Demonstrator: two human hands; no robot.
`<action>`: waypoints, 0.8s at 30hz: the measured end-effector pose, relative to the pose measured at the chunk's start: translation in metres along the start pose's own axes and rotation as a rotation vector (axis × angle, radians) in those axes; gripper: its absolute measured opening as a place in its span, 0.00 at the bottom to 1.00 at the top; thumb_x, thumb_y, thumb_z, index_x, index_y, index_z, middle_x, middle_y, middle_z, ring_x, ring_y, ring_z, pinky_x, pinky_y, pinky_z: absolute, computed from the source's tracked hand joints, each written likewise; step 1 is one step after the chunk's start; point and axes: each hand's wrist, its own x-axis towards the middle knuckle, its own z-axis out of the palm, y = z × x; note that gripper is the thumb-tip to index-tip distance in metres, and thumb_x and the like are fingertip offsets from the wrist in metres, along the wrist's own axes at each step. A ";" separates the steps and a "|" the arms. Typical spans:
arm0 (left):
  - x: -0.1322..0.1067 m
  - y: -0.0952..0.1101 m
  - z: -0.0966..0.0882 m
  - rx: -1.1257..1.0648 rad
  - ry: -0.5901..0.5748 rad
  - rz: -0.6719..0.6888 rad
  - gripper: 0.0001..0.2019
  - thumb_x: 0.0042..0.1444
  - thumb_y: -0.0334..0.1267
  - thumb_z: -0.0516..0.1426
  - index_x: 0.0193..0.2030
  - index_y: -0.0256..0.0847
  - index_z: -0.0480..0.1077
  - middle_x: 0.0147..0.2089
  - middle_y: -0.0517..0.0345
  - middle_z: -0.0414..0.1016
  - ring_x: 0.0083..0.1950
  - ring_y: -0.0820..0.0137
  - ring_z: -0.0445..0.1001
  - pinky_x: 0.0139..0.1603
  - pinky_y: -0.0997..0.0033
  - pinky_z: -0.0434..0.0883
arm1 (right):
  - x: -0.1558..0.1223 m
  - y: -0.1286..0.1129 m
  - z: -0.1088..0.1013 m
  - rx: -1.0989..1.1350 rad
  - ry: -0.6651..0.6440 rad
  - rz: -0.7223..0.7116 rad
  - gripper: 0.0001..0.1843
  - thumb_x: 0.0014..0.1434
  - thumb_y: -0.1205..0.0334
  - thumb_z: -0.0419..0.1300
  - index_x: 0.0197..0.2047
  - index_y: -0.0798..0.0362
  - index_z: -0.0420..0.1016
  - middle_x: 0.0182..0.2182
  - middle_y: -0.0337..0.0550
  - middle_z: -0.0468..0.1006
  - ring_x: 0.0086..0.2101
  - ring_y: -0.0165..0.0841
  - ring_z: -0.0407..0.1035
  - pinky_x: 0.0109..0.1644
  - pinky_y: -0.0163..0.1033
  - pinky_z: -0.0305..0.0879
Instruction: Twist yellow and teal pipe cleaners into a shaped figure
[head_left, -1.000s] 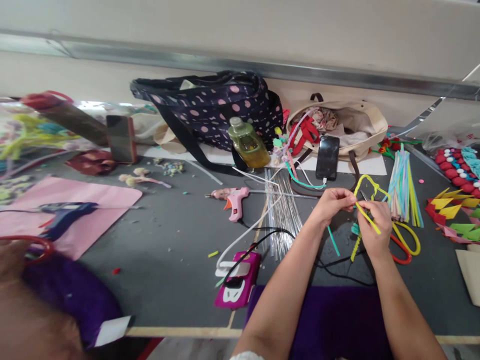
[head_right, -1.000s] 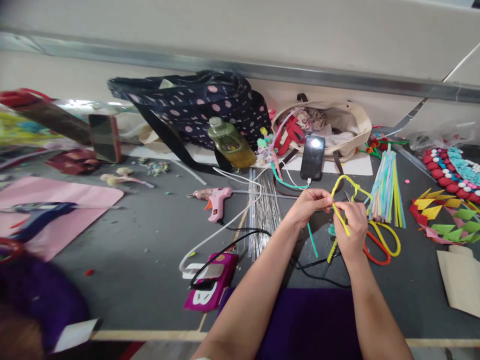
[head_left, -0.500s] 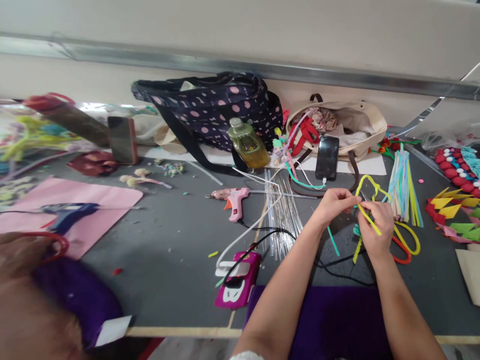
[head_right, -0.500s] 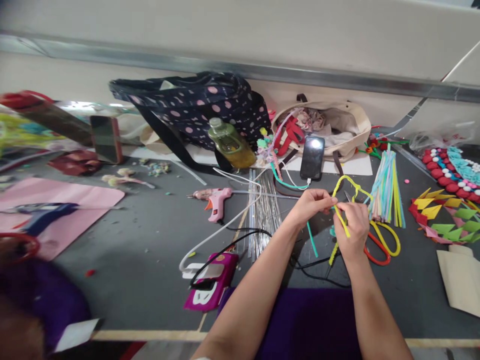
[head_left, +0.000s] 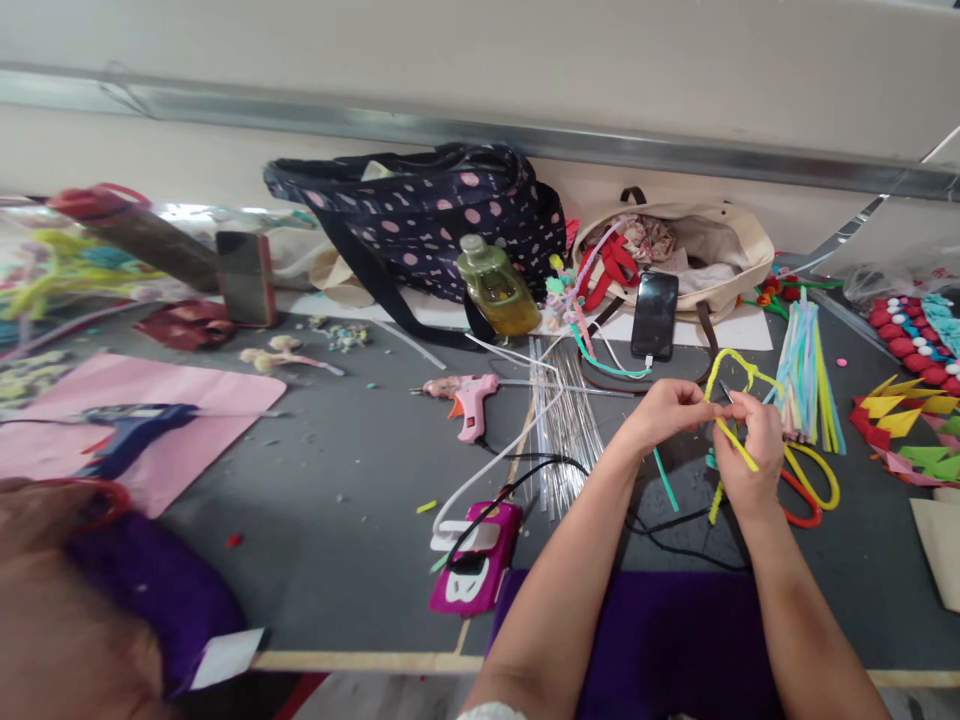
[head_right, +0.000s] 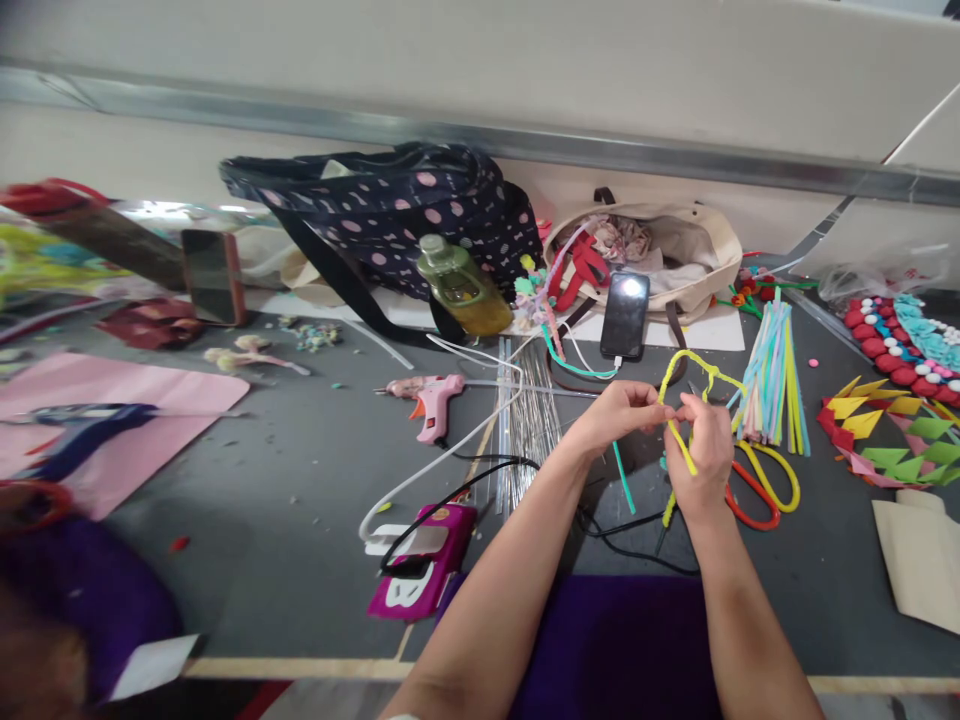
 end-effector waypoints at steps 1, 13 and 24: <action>0.000 0.000 0.000 -0.007 -0.008 -0.006 0.16 0.45 0.45 0.64 0.21 0.36 0.65 0.18 0.63 0.65 0.22 0.79 0.62 0.24 0.78 0.57 | 0.000 0.000 0.000 0.003 -0.006 -0.002 0.17 0.61 0.68 0.56 0.54 0.52 0.67 0.32 0.44 0.75 0.36 0.38 0.68 0.43 0.44 0.67; 0.000 -0.002 -0.001 -0.019 -0.012 -0.011 0.06 0.42 0.35 0.60 0.23 0.35 0.68 0.20 0.64 0.66 0.23 0.79 0.63 0.26 0.78 0.58 | 0.000 0.000 0.002 -0.034 -0.029 -0.012 0.10 0.61 0.69 0.57 0.45 0.51 0.73 0.32 0.45 0.77 0.37 0.38 0.67 0.42 0.43 0.66; -0.006 0.007 -0.012 0.137 0.005 0.077 0.05 0.44 0.34 0.59 0.26 0.33 0.73 0.23 0.63 0.69 0.25 0.78 0.63 0.28 0.77 0.59 | -0.001 0.003 0.002 0.006 -0.064 -0.008 0.07 0.62 0.69 0.56 0.40 0.50 0.75 0.33 0.44 0.77 0.37 0.38 0.67 0.42 0.43 0.64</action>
